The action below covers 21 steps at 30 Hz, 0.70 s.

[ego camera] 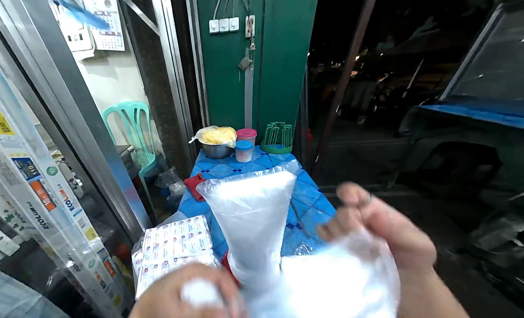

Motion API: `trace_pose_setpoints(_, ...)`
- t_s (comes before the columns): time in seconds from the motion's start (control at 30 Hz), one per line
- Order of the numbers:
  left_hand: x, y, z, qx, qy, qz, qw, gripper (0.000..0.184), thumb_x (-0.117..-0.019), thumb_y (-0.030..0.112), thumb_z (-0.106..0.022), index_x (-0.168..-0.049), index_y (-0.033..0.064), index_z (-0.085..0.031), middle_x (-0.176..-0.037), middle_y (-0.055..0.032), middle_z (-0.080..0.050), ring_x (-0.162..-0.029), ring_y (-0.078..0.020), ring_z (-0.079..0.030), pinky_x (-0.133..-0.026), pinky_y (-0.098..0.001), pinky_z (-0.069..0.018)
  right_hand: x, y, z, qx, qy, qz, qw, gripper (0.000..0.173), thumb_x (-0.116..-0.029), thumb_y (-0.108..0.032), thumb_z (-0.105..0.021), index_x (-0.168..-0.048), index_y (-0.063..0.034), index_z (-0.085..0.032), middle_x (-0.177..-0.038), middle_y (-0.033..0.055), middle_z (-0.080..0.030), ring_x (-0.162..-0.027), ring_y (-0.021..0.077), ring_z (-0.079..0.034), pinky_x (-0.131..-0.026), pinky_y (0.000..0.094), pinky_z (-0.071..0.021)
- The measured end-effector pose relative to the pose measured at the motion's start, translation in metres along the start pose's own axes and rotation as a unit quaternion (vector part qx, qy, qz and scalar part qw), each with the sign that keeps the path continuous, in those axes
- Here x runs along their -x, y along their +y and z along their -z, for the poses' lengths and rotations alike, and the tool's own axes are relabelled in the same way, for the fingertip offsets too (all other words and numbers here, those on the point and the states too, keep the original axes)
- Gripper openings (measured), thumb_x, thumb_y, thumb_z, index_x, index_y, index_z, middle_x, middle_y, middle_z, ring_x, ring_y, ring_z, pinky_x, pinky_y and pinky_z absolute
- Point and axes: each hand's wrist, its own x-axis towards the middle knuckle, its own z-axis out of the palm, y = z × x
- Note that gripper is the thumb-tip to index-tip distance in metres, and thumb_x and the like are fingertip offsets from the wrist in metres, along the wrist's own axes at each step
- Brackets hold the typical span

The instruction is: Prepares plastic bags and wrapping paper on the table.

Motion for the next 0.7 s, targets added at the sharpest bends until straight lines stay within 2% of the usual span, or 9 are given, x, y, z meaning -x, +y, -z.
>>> trace_pose_setpoints(0.07, -0.026, 0.017, 0.013, -0.026, 0.197, 0.033, 0.980, 0.010, -0.0978, 0.032, -0.067, -0.103, 0.0267, -0.072, -0.093, 0.0100, -0.077, -0.077, 0.0035, -0.069, -0.068, -0.0143, -0.0571, -0.032, -0.004, 0.011, 0.023, 0.051, 0.011, 0.998, 0.027, -0.1008, -0.035, -0.061, -0.126, -0.0274, -0.067, -0.085, -0.0102, -0.071, -0.074, -0.0012, -0.067, -0.070, 0.0166, -0.0572)
trace_pose_setpoints(0.13, -0.055, 0.023, 0.030, -0.043, 0.343, 0.097, 0.933, 0.012, -0.1014, 0.014, -0.052, -0.103, 0.0194, -0.062, -0.083, 0.0049, -0.074, -0.066, 0.0003, -0.066, -0.059, -0.0154, -0.0547, -0.057, -0.004, 0.013, 0.047, 0.173, -0.057, 0.982, 0.020, -0.1016, -0.020, -0.055, -0.121, -0.0217, -0.060, -0.083, -0.0059, -0.072, -0.073, 0.0036, -0.070, -0.072, 0.0215, -0.0609)
trace_pose_setpoints(0.2, -0.070, 0.012, 0.043, -0.001, 0.414, 0.179, 0.893, 0.023, -0.1096, 0.013, -0.037, -0.106, 0.0123, -0.061, -0.081, 0.0020, -0.071, -0.066, -0.0025, -0.066, -0.059, -0.0187, -0.0561, -0.072, 0.004, 0.004, 0.086, 0.298, -0.178, 0.934, 0.017, -0.1040, -0.009, -0.046, -0.118, -0.0114, -0.055, -0.078, -0.0030, -0.066, -0.063, 0.0044, -0.065, -0.060, 0.0200, -0.0571)
trace_pose_setpoints(0.27, -0.065, -0.016, 0.049, 0.070, 0.423, 0.216, 0.877, 0.034, -0.1115, 0.021, -0.033, -0.110, 0.0091, -0.065, -0.084, 0.0009, -0.071, -0.074, -0.0045, -0.068, -0.068, -0.0223, -0.0581, -0.067, 0.022, -0.007, 0.127, 0.361, -0.248, 0.890, 0.017, -0.1063, -0.012, -0.043, -0.120, -0.0075, -0.053, -0.079, 0.0004, -0.063, -0.060, 0.0071, -0.060, -0.052, 0.0226, -0.0504)
trace_pose_setpoints(0.4, -0.059, -0.061, 0.027, 0.135, 0.504, 0.256, 0.814, 0.033, -0.1113, 0.020, -0.037, -0.112, -0.0024, -0.061, -0.086, -0.0077, -0.069, -0.077, -0.0117, -0.069, -0.072, -0.0305, -0.0585, -0.038, 0.054, -0.016, 0.234, 0.396, -0.327, 0.826, 0.024, -0.1085, -0.012, -0.046, -0.130, -0.0026, -0.051, -0.095, 0.0065, -0.065, -0.079, 0.0093, -0.064, -0.072, 0.0271, -0.0551)
trace_pose_setpoints(0.47, -0.057, -0.073, 0.022, 0.118, 0.529, 0.244, 0.804, 0.030, -0.1100, 0.018, -0.042, -0.117, -0.0038, -0.060, -0.090, -0.0099, -0.070, -0.080, -0.0132, -0.069, -0.074, -0.0322, -0.0595, -0.020, 0.088, 0.028, 0.275, 0.339, -0.331, 0.836, 0.034, -0.1059, -0.004, -0.050, -0.139, 0.0069, -0.050, -0.118, 0.0202, -0.067, -0.097, 0.0211, -0.067, -0.087, 0.0377, -0.0545)
trace_pose_setpoints(0.5, -0.058, -0.073, 0.019, 0.115, 0.529, 0.238, 0.806, 0.030, -0.1098, 0.019, -0.043, -0.118, -0.0038, -0.060, -0.090, -0.0100, -0.070, -0.081, -0.0131, -0.070, -0.074, -0.0321, -0.0598, -0.015, 0.100, 0.046, 0.281, 0.322, -0.327, 0.843, 0.035, -0.1043, -0.001, -0.052, -0.138, 0.0088, -0.049, -0.120, 0.0209, -0.066, -0.099, 0.0208, -0.067, -0.089, 0.0368, -0.0545)
trace_pose_setpoints(0.63, -0.060, -0.052, -0.006, 0.083, 0.541, 0.247, 0.800, 0.021, -0.1089, 0.009, -0.038, -0.101, 0.0050, -0.057, -0.071, 0.0033, -0.065, -0.065, -0.0009, -0.066, -0.062, -0.0199, -0.0575, -0.007, 0.110, 0.045, 0.220, 0.357, -0.279, 0.864, 0.022, -0.1008, 0.005, -0.052, -0.122, 0.0089, -0.055, -0.099, 0.0106, -0.067, -0.080, 0.0066, -0.064, -0.075, 0.0228, -0.0537)
trace_pose_setpoints(0.7, -0.055, -0.059, -0.012, 0.075, 0.544, 0.268, 0.791, 0.019, -0.1092, 0.008, -0.039, -0.104, 0.0026, -0.056, -0.071, 0.0018, -0.064, -0.063, -0.0017, -0.064, -0.061, -0.0202, -0.0570, 0.003, 0.112, 0.019, 0.143, 0.384, -0.234, 0.882, 0.023, -0.1068, -0.002, -0.040, -0.122, 0.0068, -0.055, -0.098, 0.0087, -0.065, -0.085, 0.0058, -0.063, -0.078, 0.0213, -0.0532)
